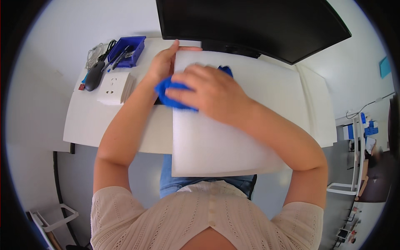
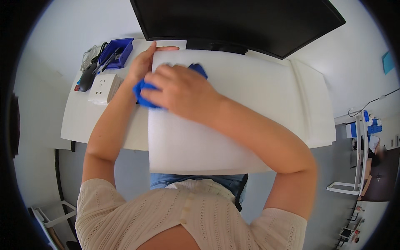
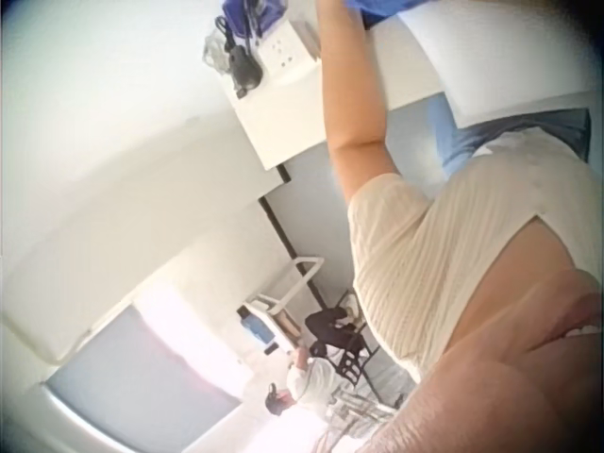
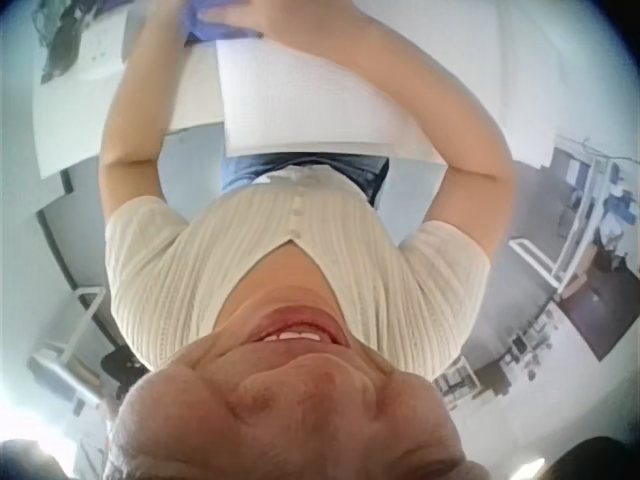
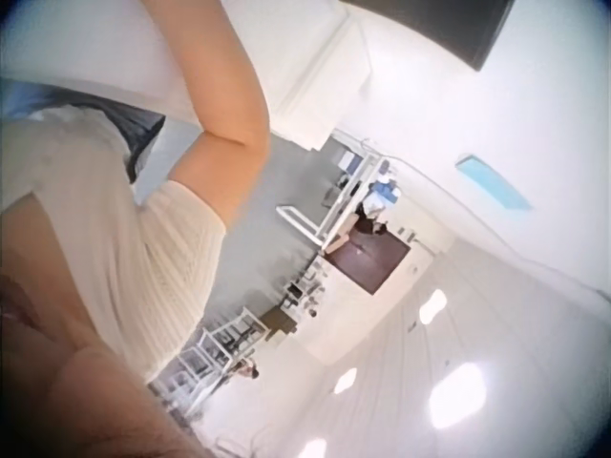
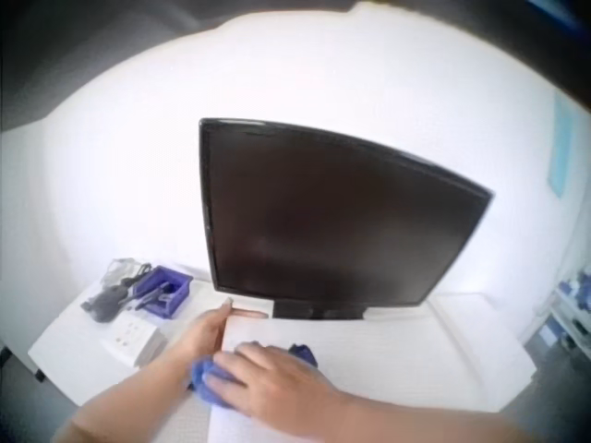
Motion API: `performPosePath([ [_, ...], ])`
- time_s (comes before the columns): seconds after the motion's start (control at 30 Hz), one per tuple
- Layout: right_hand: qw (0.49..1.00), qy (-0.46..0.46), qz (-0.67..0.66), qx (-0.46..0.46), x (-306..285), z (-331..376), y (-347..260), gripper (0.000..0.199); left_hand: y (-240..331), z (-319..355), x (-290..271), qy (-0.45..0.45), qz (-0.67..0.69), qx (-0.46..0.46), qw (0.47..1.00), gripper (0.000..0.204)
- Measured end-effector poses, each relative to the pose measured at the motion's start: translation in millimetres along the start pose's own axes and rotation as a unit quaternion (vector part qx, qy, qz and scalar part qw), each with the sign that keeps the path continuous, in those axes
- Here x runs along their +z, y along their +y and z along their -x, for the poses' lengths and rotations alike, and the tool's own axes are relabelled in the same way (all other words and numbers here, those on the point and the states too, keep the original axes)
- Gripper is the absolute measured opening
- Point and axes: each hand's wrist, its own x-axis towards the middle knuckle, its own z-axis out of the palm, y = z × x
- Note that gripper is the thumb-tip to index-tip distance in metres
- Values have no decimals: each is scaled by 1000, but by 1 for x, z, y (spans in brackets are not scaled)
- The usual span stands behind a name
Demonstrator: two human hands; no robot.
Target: Wiping down large white foam sheets with a blue cloth.
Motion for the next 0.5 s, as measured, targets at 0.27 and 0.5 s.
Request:
performPosePath([
  [0.27,980,-23,103,169,18,-9,40,24,-6,-6,-7,-59,94,32,993,70],
  [0.5,983,2,112,148,24,-8,34,27,-11,-4,0,35,87,52,994,64],
])
